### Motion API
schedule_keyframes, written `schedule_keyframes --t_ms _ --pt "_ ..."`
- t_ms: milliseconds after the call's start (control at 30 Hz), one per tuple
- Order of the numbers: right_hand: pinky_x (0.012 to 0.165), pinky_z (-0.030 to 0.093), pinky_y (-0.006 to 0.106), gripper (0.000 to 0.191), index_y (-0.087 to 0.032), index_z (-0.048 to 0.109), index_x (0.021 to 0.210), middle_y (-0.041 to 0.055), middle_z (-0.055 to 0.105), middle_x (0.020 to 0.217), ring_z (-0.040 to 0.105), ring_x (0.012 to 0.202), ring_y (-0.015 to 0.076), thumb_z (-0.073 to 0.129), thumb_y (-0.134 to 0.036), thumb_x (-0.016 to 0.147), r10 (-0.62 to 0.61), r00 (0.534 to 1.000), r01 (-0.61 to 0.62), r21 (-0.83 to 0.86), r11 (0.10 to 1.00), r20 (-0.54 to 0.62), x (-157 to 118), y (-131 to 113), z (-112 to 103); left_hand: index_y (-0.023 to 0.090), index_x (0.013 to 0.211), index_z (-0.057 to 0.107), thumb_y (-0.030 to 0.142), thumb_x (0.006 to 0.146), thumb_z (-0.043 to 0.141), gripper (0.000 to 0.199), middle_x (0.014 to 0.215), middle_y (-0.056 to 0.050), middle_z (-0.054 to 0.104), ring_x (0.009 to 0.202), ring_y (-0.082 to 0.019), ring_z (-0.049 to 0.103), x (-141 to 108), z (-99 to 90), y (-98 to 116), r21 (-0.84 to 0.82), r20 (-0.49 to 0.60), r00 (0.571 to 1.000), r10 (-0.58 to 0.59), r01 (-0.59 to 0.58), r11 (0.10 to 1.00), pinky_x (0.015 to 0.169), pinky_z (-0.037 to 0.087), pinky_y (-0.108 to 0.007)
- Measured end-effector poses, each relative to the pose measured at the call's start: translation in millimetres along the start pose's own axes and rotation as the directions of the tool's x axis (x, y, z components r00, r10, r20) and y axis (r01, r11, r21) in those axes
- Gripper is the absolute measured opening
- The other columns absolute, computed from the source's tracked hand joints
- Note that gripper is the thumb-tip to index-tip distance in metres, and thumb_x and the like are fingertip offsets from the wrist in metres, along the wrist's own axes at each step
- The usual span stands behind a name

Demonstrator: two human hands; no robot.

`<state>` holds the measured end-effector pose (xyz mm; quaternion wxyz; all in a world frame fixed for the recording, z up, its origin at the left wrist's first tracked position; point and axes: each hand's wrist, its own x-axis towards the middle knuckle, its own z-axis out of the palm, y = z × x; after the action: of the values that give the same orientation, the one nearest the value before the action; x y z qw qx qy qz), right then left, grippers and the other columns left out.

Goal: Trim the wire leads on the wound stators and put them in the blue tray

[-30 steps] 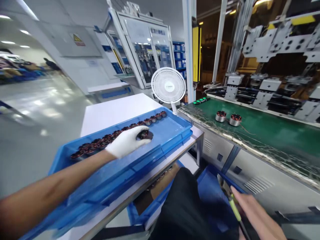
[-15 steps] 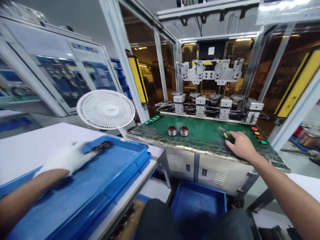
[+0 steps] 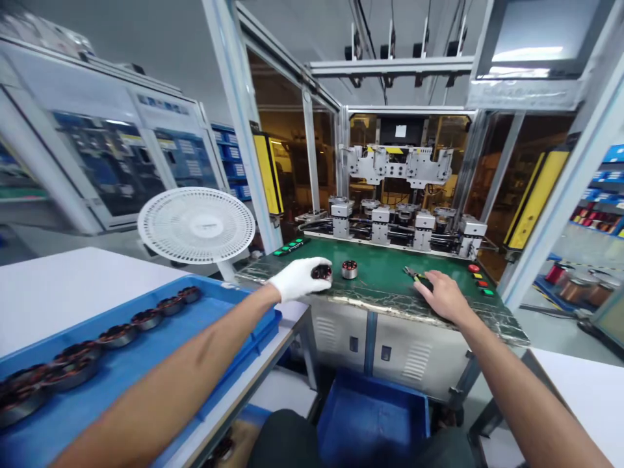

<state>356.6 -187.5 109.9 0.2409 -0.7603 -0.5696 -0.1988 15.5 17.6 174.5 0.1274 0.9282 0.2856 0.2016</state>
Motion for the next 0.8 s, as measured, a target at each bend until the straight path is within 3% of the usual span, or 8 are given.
schedule_keyframes --t_ms 133,233,300,367,467,567,667,800 --pt "0.1 0.054 0.048 0.055 -0.012 0.067 0.118 0.0202 0.07 0.118 0.068 0.109 0.0325 0.058 -0.058 0.09 0.01 0.951 0.077 0.27 0.96 -0.31 -28 -65 -17 0.022 0.114 0.064 0.027 0.072 0.072 0.043 0.108 -0.004 0.075 0.101 -0.023 0.07 -104 19.6 38 -0.22 -0.144 0.989 0.042 -0.073 0.973 0.096 0.053 -0.035" --pt "0.071 0.06 0.031 0.033 -0.021 0.069 0.101 0.0062 0.074 0.089 0.07 0.077 0.0199 0.068 -0.051 0.088 -0.161 0.986 0.158 0.608 0.778 -0.049 -74 -149 -36 0.024 0.108 0.065 0.023 0.072 0.072 0.037 0.108 -0.003 0.074 0.096 -0.023 0.072 -163 42.3 64 -0.226 -0.114 0.991 0.068 -0.092 0.97 0.088 0.056 -0.033" --pt "0.058 0.055 0.023 0.023 -0.021 0.067 0.083 0.0003 0.069 0.072 0.066 0.064 0.0147 0.074 -0.044 0.085 -0.313 0.946 0.164 0.704 0.691 0.087 -102 -196 -45 0.022 0.101 0.066 0.024 0.074 0.072 0.027 0.109 -0.005 0.075 0.092 -0.023 0.073 -186 52.0 74 -0.216 -0.1 0.988 0.12 -0.139 0.966 0.082 0.057 -0.031" --pt "0.053 0.05 0.02 0.021 -0.02 0.064 0.074 -0.0018 0.065 0.064 0.062 0.056 0.0113 0.068 -0.033 0.09 -0.381 0.917 0.182 0.734 0.655 0.113 -120 -222 -48 0.02 0.097 0.066 0.026 0.076 0.072 0.023 0.111 -0.008 0.074 0.09 -0.024 0.073 -199 55.7 78 -0.194 -0.102 0.982 0.157 -0.175 0.965 0.079 0.059 -0.031" --pt "0.054 0.051 0.019 0.023 -0.019 0.067 0.08 0.0012 0.067 0.067 0.063 0.057 0.0108 0.053 -0.019 0.098 -0.467 0.883 0.375 0.68 0.63 -0.054 -127 -225 -48 0.02 0.11 0.066 0.021 0.074 0.075 0.036 0.114 -0.009 0.074 0.094 -0.025 0.073 -209 55.0 75 -0.182 -0.119 0.964 0.238 -0.257 0.949 0.082 0.059 -0.03" --pt "0.06 0.054 0.025 0.032 -0.016 0.072 0.092 0.007 0.072 0.072 0.066 0.063 0.0164 0.041 -0.012 0.099 -0.662 0.7 0.709 0.372 0.599 -0.269 -125 -212 -57 0.018 0.124 0.062 0.021 0.074 0.079 0.053 0.114 -0.011 0.074 0.096 -0.024 0.073 -215 55.6 69 -0.271 -0.155 0.916 0.369 -0.399 0.876 0.086 0.058 -0.028" --pt "0.063 0.055 0.029 0.043 -0.017 0.075 0.092 0.0073 0.074 0.072 0.066 0.065 0.0192 0.033 -0.006 0.097 -0.802 0.542 0.839 0.109 0.533 -0.252 -127 -203 -72 0.019 0.12 0.066 0.026 0.074 0.081 0.049 0.112 -0.012 0.074 0.095 -0.022 0.074 -219 58.9 67 -0.423 -0.156 0.9 0.407 -0.433 0.796 0.087 0.058 -0.024" --pt "0.064 0.056 0.027 0.049 -0.017 0.075 0.091 0.0054 0.076 0.074 0.069 0.067 0.0177 0.028 -0.008 0.1 -0.84 0.5 0.862 0.027 0.506 -0.209 -132 -190 -74 0.022 0.114 0.07 0.022 0.067 0.088 0.051 0.12 -0.012 0.073 0.106 -0.022 0.072 -227 59.8 66 -0.584 -0.205 0.908 0.365 -0.413 0.699 0.096 0.055 -0.024"
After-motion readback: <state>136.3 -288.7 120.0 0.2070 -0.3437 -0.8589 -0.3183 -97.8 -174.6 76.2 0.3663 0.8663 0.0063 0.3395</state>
